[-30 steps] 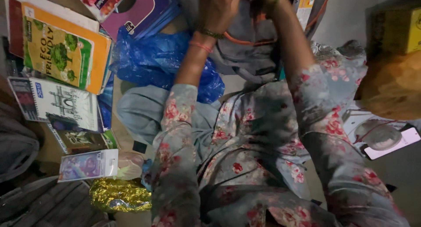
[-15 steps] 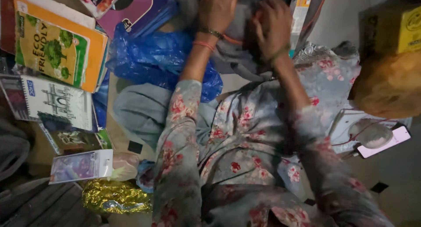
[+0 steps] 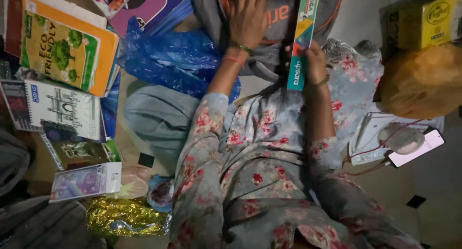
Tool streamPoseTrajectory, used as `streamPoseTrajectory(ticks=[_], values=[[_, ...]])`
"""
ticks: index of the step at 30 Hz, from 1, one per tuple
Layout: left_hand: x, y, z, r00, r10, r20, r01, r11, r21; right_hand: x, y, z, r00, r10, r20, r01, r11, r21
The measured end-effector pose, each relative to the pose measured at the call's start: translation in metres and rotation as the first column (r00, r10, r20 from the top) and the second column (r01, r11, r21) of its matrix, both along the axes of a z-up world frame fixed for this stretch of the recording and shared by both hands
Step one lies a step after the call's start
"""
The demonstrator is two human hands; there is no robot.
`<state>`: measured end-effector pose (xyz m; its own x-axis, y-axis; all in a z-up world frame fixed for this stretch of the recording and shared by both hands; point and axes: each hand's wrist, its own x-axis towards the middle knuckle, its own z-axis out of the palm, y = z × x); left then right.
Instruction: The person sorts through notebooks and a backpack on the floor, handles currency notes, and then opens a blue plastic bag to organize and count several colorful pens.
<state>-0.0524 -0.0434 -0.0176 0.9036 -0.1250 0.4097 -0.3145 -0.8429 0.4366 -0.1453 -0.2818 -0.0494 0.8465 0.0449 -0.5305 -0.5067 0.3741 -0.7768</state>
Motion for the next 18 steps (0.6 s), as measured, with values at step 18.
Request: streamPoseTrajectory(ticks=[18], values=[[0.053, -0.027, -0.039, 0.989, -0.091, -0.115, 0.135, 0.868, 0.477, 0.008, 0.003, -0.008, 0.988, 0.011, -0.153, -0.027, 0.995, -0.101]])
